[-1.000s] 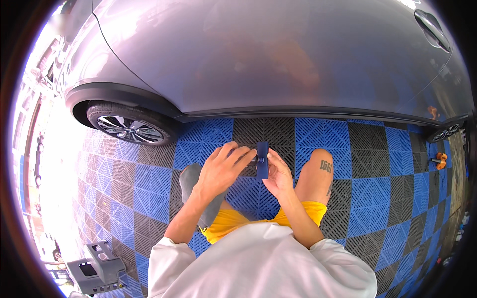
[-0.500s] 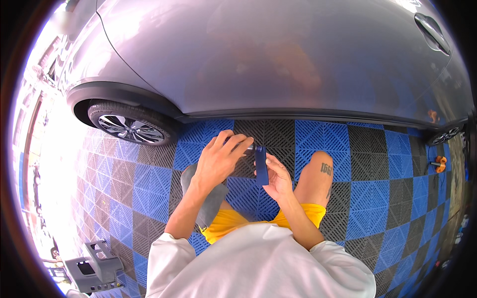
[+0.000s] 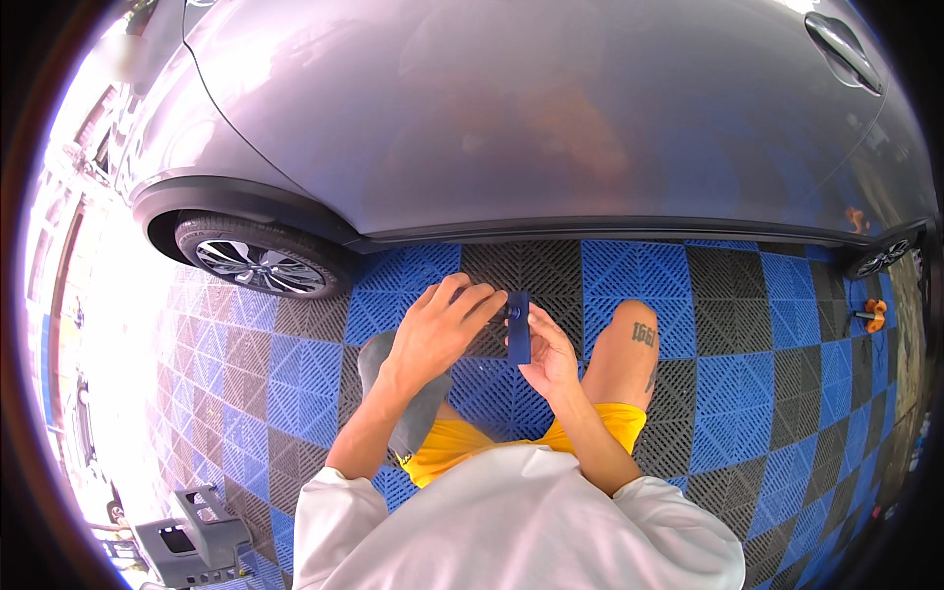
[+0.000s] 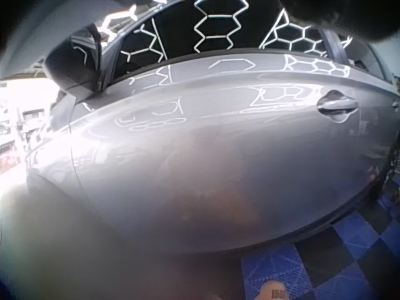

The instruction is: The person applies a liquid coating to the side panel of a silver car using a small applicator pad. They repeatedly dispense liquid from a bottle onto the pad and spread it across the door and fender area in smooth strokes.

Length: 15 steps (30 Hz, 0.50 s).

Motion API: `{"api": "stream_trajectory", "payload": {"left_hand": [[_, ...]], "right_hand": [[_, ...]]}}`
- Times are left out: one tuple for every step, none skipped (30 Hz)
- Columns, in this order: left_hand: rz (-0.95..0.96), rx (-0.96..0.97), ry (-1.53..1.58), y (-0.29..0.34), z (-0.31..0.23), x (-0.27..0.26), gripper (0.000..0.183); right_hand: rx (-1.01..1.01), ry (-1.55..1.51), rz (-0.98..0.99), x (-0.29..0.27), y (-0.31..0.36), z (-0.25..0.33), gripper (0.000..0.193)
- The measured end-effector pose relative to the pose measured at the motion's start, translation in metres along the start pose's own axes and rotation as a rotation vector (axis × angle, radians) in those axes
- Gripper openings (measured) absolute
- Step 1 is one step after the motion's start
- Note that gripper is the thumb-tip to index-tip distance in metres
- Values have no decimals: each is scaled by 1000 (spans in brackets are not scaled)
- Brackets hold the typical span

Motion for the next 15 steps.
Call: {"api": "stream_trajectory", "payload": {"left_hand": [[0, 1, 13, 0, -1, -1, 51], [0, 2, 26, -1, -1, -2, 51], [2, 11, 24, -1, -1, -2, 50], [3, 20, 22, -1, -1, -2, 50], [4, 30, 20, -2, -1, -3, 49], [-11, 20, 12, -3, 1, -5, 48], [-26, 10, 5, -5, 4, -8, 47], [-41, 0, -3, -7, 6, -9, 46], [-41, 2, 0, -8, 8, -8, 46], [-42, 4, 2, -8, 11, -5, 46], [-43, 5, 5, -7, 12, -3, 46], [-40, -7, 14, -7, 13, -1, 46], [-38, -19, 23, -7, 14, 0, 46], [-35, -31, 31, -6, 15, 0, 47], [-39, -27, 30, -6, 15, 1, 47]], "right_hand": [[5, -6, 0, 0, 0, 0, 37], [11, -13, 0, -1, 0, 0, 37], [17, -19, -1, -1, 0, 0, 37], [11, -14, -8, -1, 0, 1, 37], [5, -9, -15, 0, -1, 1, 36], [-1, -5, -23, 1, -1, 2, 36], [2, -7, -11, 0, -1, 2, 36], [6, -9, 0, -2, -1, 2, 36], [12, -12, 15, -2, -2, 2, 35], [27, -22, 30, 0, 0, 0, 35], [42, -32, 45, 2, 2, -2, 35], [54, -41, 60, 4, 2, -2, 35], [43, -34, 43, 6, 3, -1, 35], [33, -28, 27, 9, 3, 0, 35], [20, -20, 7, 9, 3, 1, 34]]}}
Point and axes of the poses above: each hand's wrist, its own y-axis away from the middle knuckle, its own x-axis out of the palm, z = x × y, the point moved 5 cm from there along -y, towards the middle knuckle, and after that the axes turned 4 degrees about z, right-handed, at the moved point
